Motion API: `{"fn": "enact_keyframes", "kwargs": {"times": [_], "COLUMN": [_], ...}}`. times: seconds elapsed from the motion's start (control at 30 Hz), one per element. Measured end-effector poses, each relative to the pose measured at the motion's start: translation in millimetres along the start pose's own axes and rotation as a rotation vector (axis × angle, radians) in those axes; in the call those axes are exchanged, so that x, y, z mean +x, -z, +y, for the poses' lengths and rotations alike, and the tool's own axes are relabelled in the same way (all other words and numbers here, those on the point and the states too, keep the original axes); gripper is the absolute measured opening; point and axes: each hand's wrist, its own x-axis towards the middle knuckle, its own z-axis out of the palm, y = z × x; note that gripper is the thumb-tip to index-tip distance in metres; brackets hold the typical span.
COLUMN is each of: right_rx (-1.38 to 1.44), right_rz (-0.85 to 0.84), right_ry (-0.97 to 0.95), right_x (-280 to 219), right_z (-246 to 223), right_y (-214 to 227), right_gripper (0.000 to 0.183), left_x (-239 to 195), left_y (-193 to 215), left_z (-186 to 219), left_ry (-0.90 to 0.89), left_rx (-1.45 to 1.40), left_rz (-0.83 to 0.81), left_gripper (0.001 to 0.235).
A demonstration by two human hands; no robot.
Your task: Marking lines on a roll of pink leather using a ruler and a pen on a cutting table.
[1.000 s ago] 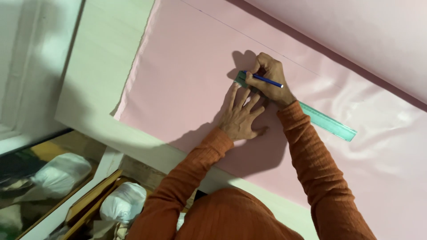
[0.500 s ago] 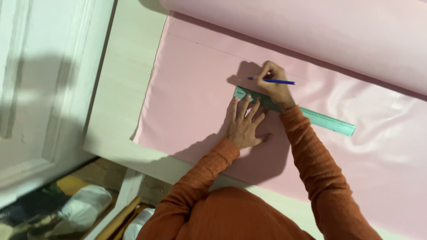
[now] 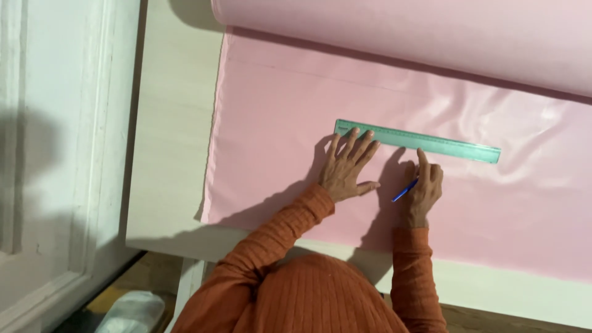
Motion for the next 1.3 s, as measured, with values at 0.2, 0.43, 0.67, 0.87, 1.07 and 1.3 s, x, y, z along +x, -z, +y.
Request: {"fn": "enact_keyframes", "kwargs": {"times": [0.2, 0.43, 0.67, 0.87, 1.07, 1.3], "right_rx": [-0.062, -0.061, -0.115, -0.098, -0.1, -0.102], "right_rz": [-0.053, -0.085, -0.071, -0.096, -0.114, -0.15], "right_ry": [0.118, 0.11, 0.158, 0.159, 0.182, 0.173], "right_x": [52.7, 34.3, 18.9, 26.7, 23.3, 19.5], "right_z": [-83.3, -50.7, -24.0, -36.9, -27.6, -20.1], "right_y": [32.6, 13.8, -1.3, 4.8, -0.2, -2.3], "right_gripper": [0.039, 0.037, 0.031, 0.032, 0.034, 0.037], "left_x": [-1.6, -7.3, -11.0, -11.5, -9.7, -8.8], "left_y": [9.0, 8.3, 22.9, 40.1, 46.5, 51.5], "left_z": [0.6, -3.8, -5.4, -6.4, -6.3, -5.4], "left_ry": [0.0, 0.012, 0.03, 0.045, 0.059, 0.057], "left_rx": [-0.041, -0.044, -0.038, 0.008, 0.045, 0.082], "left_rz": [0.092, 0.138, 0.084, 0.008, -0.028, 0.004], "left_gripper": [0.105, 0.101, 0.101, 0.101, 0.103, 0.102]}}
